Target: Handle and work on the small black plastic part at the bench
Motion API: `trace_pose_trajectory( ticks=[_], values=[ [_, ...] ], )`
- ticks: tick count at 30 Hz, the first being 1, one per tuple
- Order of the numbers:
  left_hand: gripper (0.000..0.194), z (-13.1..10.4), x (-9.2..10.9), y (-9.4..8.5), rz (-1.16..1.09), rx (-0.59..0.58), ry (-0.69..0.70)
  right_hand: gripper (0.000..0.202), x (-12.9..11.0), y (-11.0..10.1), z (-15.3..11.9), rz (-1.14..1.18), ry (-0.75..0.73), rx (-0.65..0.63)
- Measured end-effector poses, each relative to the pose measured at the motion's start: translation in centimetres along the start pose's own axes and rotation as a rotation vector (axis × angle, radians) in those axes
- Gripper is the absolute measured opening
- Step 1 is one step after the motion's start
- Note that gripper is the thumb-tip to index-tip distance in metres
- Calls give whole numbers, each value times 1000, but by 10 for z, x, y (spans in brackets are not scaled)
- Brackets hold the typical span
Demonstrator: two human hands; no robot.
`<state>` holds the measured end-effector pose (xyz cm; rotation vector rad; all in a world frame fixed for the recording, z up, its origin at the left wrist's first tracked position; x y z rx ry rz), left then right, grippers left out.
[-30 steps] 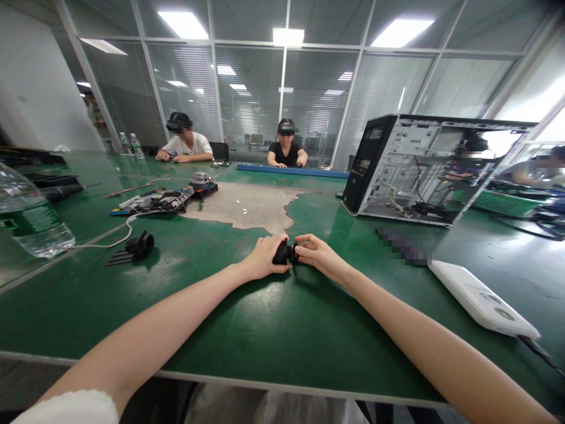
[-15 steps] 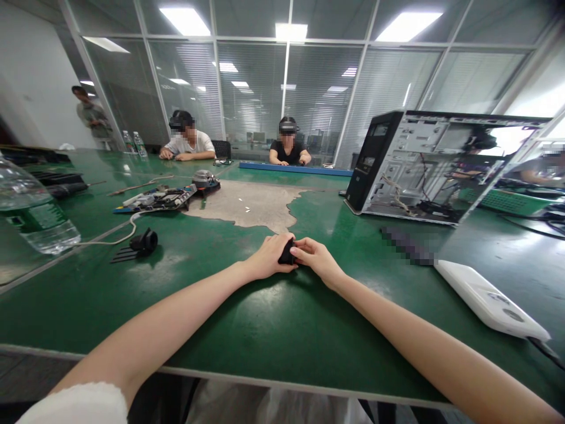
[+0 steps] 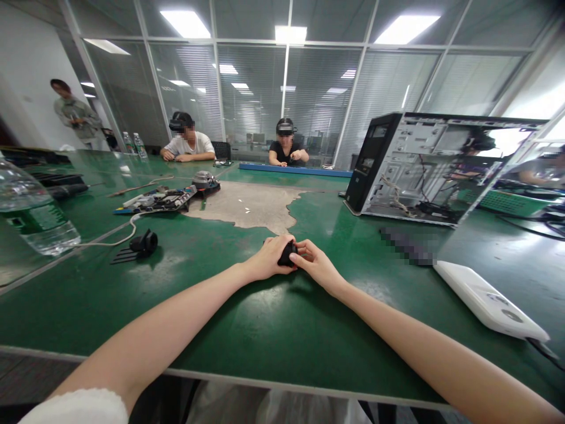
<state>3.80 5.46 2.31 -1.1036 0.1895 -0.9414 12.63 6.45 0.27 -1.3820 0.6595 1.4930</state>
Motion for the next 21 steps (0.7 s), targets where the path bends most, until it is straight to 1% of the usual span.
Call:
trace_pose_trajectory(
  ticks=[4, 6, 12, 18, 21],
  values=[
    [60, 0, 1, 0, 2, -12, 1, 25, 6, 0, 3, 100, 10, 4],
    [60, -1, 1, -1, 3, -14, -2, 25, 8, 0, 5, 108, 2, -6],
    [59, -2, 3, -2, 20, 1, 12, 23, 5, 3, 6, 52, -34, -67],
    [62, -1, 0, 0, 22, -3, 0, 18, -8, 0, 0, -74, -147, -47],
    [62, -1, -1, 0, 18, -7, -5, 17, -10, 1, -1, -83, -146, -45]
  ],
)
Point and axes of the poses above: each hand's wrist, its own z-axis towards the middle knuckle, its own y-axis out of the palm, x = y × z, the point moved 8 cm from there along z, towards the middle knuckle, and after that the axes turned 2 degrees about -x, right-handed, at the moved point
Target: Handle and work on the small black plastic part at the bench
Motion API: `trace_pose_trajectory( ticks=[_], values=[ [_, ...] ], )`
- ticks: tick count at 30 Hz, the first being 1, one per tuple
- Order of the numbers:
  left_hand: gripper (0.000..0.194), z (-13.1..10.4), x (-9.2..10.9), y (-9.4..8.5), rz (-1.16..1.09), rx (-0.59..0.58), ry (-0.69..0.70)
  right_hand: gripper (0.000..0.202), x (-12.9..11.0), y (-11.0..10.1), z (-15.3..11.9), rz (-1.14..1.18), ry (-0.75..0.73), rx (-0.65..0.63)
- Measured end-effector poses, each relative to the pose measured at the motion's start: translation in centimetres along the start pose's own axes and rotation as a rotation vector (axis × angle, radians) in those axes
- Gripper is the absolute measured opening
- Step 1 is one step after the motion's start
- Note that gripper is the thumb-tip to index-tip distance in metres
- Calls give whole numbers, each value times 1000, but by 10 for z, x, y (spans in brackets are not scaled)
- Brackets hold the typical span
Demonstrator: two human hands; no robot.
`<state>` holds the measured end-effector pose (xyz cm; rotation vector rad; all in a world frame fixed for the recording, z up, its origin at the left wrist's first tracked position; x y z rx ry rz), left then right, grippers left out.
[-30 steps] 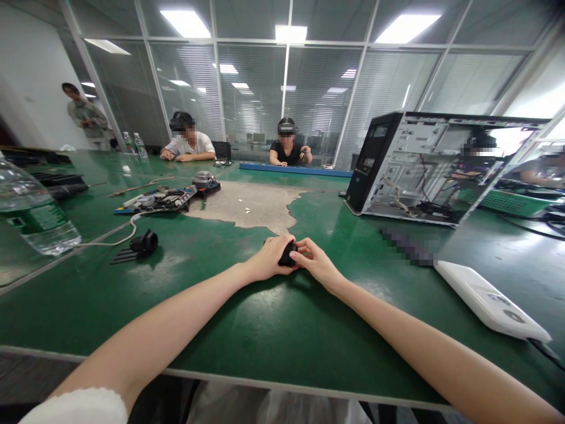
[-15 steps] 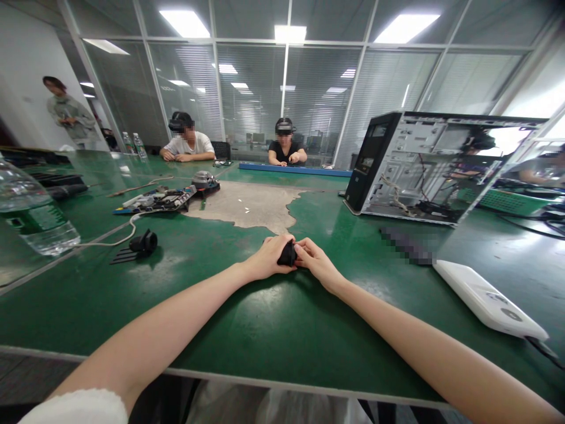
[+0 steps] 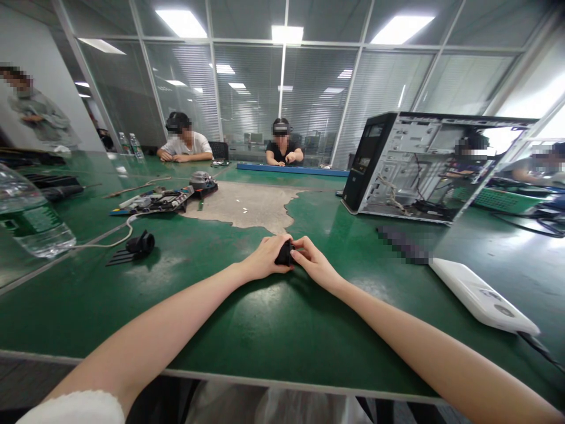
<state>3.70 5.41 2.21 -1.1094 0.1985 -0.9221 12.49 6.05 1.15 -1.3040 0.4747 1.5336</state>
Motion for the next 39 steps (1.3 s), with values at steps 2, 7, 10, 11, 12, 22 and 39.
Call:
trace_pose_trajectory(
  ticks=[2, 7, 10, 11, 12, 22, 39],
  values=[
    [62, 0, 0, 0, 3, 2, 4, 16, 1, -3, 2, -29, 0, 46],
    [63, 0, 0, 0, 4, 4, 10, 19, 10, -6, 9, -21, 31, 85],
    [63, 1, -1, 1, -3, 2, -3, 22, 17, -4, 11, 6, 59, 69],
    [63, 1, -1, 1, -3, 1, -5, 22, 18, -4, 11, 8, 58, 56],
    [64, 1, -1, 1, -2, 1, -5, 21, 17, -3, 11, 8, 53, 42],
    [62, 0, -2, 0, -9, 1, -18, 19, -1, 1, 2, -23, -43, -8],
    [61, 0, 1, -2, -15, 7, -6, 22, 4, 0, 3, 41, 0, -12]
  ],
)
Point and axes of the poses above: each hand's wrist, its own z-axis towards the middle knuckle, its own y-axis out of the palm, x = y × z, the point moved 8 cm from there along z, towards the middle knuckle, and after that the axes turned 2 degrees about -x, right-handed, at the moved point
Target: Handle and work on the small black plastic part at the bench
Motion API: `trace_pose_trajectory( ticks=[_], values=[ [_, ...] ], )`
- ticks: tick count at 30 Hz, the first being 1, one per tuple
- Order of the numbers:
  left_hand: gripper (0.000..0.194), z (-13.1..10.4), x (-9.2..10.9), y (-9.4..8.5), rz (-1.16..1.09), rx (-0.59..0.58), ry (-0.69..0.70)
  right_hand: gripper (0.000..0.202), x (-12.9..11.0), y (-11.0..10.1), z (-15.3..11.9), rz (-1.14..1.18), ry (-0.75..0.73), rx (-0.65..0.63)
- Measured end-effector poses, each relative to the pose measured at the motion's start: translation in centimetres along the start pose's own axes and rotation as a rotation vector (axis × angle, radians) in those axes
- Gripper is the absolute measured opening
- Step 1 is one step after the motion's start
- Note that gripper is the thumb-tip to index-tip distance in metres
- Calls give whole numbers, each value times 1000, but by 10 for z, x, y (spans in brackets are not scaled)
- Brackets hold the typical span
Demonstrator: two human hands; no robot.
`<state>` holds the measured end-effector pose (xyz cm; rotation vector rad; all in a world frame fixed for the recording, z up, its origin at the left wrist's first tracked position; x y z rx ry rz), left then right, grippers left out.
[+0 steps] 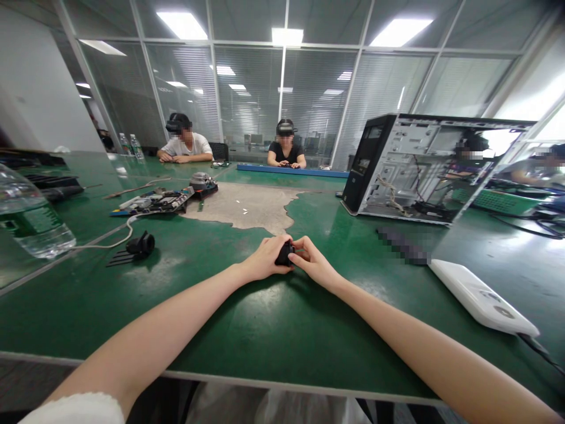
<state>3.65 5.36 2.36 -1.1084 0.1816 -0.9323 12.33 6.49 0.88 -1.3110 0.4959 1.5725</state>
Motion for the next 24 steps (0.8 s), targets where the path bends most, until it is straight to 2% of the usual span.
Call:
trace_pose_trajectory(
  ticks=[2, 6, 13, 21, 24],
  values=[
    [60, 0, 0, 0, -2, 0, -1, 22, -4, 1, -1, -2, -18, -5],
    [63, 0, -2, 1, 10, 11, 7, 15, -5, -4, 1, -57, -29, 73],
    [63, 0, -1, 1, 12, 8, 18, 23, 8, -8, 6, -53, 50, 100],
    [61, -1, 0, 0, 4, 5, 12, 19, 0, 1, 1, -3, -14, 11],
    [61, 0, -1, 1, 2, 8, 15, 18, -2, 1, -1, -4, -25, 23]
  ],
)
Point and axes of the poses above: each hand's wrist, its own z-axis towards the middle knuckle, its own y-axis out of the palm, x = y × z, the point moved 8 cm from there along z, towards the middle knuckle, and after that the axes turned 2 degrees about -x, right-handed, at the moved point
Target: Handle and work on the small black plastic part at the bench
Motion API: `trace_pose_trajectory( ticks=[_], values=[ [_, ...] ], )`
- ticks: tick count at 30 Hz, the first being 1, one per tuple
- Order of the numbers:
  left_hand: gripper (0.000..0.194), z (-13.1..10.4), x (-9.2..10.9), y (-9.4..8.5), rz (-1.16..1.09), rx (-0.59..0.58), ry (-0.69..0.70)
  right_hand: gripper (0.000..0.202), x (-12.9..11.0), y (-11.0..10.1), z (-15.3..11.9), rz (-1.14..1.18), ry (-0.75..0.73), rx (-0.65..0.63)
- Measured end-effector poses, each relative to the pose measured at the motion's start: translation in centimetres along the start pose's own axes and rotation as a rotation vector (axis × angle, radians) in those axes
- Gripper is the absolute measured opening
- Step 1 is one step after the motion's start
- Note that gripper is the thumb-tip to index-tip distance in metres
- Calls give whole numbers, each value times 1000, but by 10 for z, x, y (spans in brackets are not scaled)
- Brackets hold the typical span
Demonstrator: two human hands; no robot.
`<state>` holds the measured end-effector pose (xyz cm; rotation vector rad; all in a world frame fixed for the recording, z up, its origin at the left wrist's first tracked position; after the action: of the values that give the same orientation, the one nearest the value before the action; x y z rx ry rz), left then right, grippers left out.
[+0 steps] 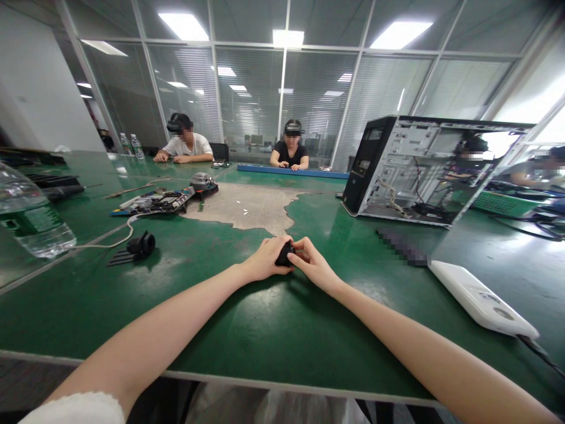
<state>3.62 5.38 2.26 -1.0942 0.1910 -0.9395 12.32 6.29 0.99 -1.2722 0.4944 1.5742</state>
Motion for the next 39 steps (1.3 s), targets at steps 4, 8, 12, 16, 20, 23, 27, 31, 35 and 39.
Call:
trace_pose_trajectory(
  ticks=[4, 8, 12, 16, 20, 23, 27, 31, 35, 39],
  values=[
    [64, 0, -2, 2, 13, 4, 2, 16, 4, -5, 3, -49, 11, 53],
    [64, 1, -2, 3, 9, -4, 1, 22, 13, -7, 6, -49, 47, 66],
    [63, 1, -1, 2, 12, -1, -1, 22, 14, -6, 5, -71, 63, 49],
    [63, 0, -1, 1, 16, -7, 2, 19, 5, -2, 2, -76, 27, 12],
    [65, 0, -3, 1, 23, -2, 2, 16, -1, -4, 2, -80, 11, 45],
    [66, 0, -3, 2, 22, 1, 2, 16, 1, -6, 4, -76, 17, 75],
    [64, 1, -2, 2, 21, -6, 1, 19, 12, -10, 7, -71, 56, 94],
    [64, 1, -1, 2, 16, -8, -7, 24, 16, -8, 7, -114, 73, 57],
    [63, 1, -1, 1, 5, -5, -15, 19, 7, -3, 2, -196, 47, 33],
    [61, 0, -1, 0, -5, -9, -19, 17, -7, 1, -2, -207, 2, 29]
  ],
)
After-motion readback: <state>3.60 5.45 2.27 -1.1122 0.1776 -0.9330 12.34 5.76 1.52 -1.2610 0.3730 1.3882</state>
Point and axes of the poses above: each hand's wrist, its own z-axis towards the middle knuckle, its own y-axis out of the palm, x = y × z, the point moved 8 cm from there along z, towards the middle knuckle, and after that the axes turned 2 degrees about -x, right-handed, at the moved point
